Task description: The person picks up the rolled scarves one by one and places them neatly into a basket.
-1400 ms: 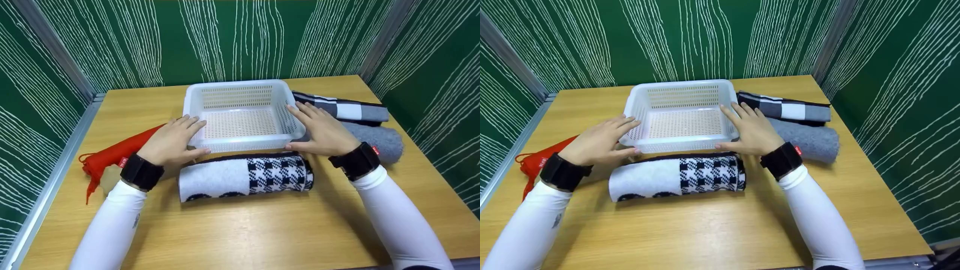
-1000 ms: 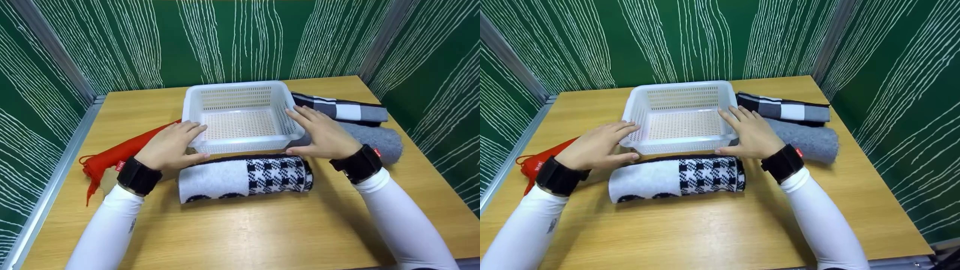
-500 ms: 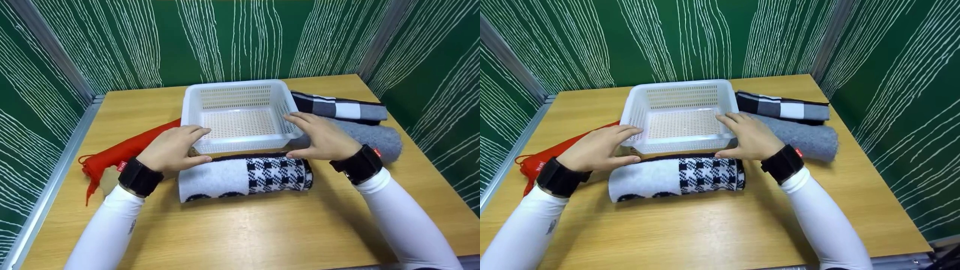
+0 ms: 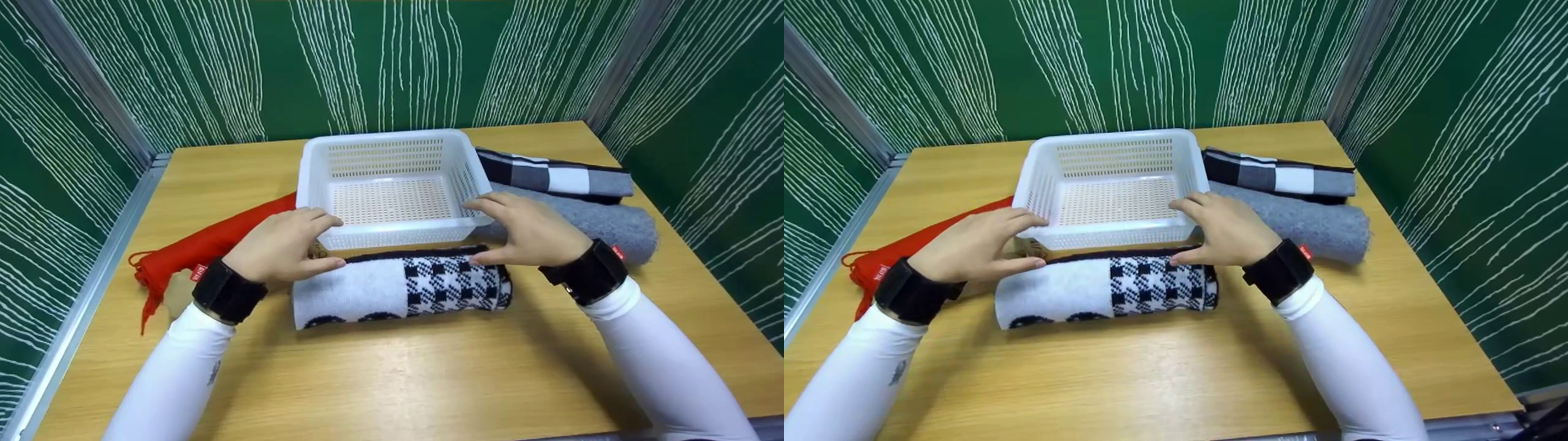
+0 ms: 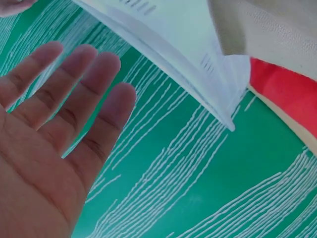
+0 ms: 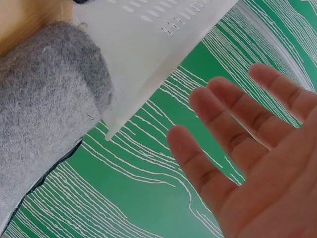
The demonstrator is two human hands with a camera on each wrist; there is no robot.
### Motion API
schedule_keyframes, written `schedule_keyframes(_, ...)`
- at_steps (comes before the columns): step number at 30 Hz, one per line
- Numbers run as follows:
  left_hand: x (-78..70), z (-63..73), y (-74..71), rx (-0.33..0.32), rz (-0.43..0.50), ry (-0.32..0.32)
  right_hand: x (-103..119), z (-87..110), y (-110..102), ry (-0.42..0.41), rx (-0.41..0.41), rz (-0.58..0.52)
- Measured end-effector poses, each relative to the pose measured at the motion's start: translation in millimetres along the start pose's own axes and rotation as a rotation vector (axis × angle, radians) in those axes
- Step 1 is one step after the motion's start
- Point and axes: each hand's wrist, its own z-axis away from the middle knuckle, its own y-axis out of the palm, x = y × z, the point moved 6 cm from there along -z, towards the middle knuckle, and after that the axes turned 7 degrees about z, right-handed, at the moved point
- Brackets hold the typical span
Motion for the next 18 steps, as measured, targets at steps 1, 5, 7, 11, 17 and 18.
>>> schedule_keyframes(1,-0.1,0.5,1.1,0.005,0.003,0.001,0.3,-0.1,1.3,0.005,0.006,0.000)
schedule_keyframes(5,-2.2,2.5,4.1,0.020,0.011,0.008,1.9,-0.1,6.1,0.016,0.029,-0.004)
schedule_keyframes(7,-3.7,3.5,4.9,0.023,0.018,0.011,3.1,0.1,7.8,0.017,0.037,-0.003)
schedule_keyframes(11,-5.7,4.7,7.6,0.032,0.027,0.014,5.1,1.2,9.8,0.017,0.049,0.005)
schedule_keyframes(17,-7.0,4.3,14.6,0.070,0.035,0.005,8.7,2.3,11.1,0.006,0.055,0.018)
schedule_keyframes(18,-7.2,4.2,16.0,0.081,0.039,0.000,9.7,2.6,11.5,0.000,0.056,0.018)
